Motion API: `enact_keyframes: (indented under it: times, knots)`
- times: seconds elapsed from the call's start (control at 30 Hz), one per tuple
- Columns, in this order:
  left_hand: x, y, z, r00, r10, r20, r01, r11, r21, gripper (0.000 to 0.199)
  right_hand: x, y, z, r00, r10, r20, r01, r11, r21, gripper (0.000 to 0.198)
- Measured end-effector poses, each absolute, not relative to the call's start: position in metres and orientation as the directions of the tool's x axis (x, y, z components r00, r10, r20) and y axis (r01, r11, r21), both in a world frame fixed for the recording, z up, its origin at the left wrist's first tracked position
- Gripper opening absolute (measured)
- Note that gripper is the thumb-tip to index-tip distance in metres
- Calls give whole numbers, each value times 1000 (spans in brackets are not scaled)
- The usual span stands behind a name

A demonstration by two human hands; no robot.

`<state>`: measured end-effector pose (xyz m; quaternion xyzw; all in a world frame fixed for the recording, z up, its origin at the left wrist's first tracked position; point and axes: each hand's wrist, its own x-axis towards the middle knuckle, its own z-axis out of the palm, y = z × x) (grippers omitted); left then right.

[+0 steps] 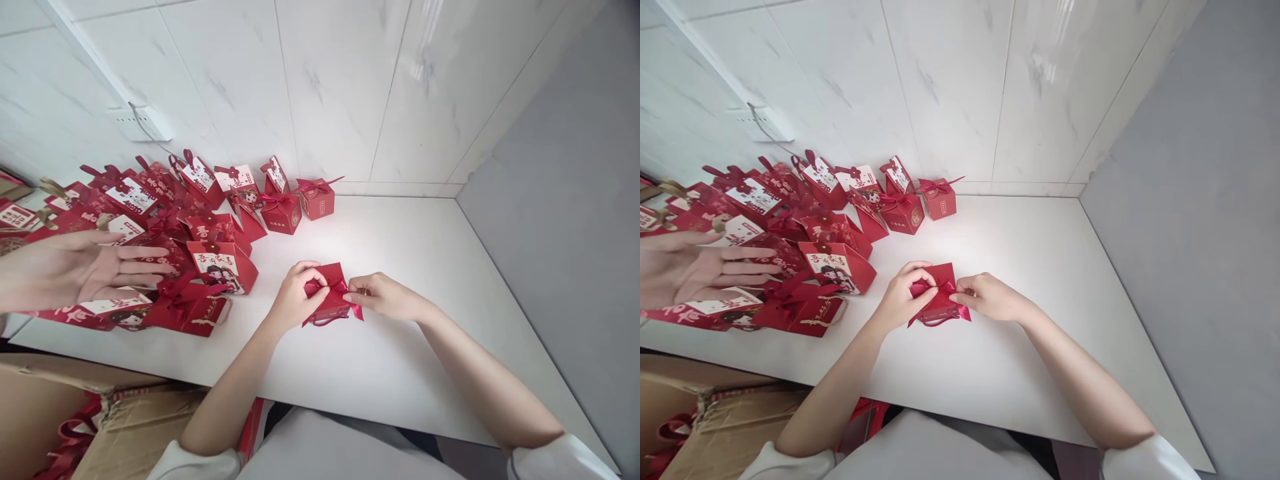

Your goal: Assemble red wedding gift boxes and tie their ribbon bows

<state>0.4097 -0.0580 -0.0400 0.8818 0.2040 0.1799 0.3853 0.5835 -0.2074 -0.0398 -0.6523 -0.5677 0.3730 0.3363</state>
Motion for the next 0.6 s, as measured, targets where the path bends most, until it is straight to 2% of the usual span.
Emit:
enact_keyframes:
  times: [0.13, 0.23, 0.37, 0.43, 0.53, 0.6]
  knots:
    - [409, -55, -46, 853, 500, 149, 207, -586, 784, 4, 585, -210, -41, -16, 998, -62, 417, -50, -908, 37]
    - [409, -53, -49, 854, 504, 129, 215, -568, 795, 4, 588, -211, -41, -64, 995, -79, 368, -50, -928, 35]
    - [409, -53, -48, 863, 488, 129, 201, -567, 799, 5, 594, -212, -40, -24, 989, -143, 380, -123, -917, 36]
    - [406, -53, -44, 856, 493, 157, 174, -560, 810, 9, 596, -211, -38, 27, 992, -126, 412, -126, -903, 37]
    - [396, -48, -37, 763, 616, 196, 210, -524, 826, 16, 597, -207, -32, 139, 989, -53, 457, -111, -882, 40]
    - [389, -43, -33, 706, 695, 139, 312, -481, 819, 25, 596, -203, -27, 171, 985, -35, 474, -113, -873, 41]
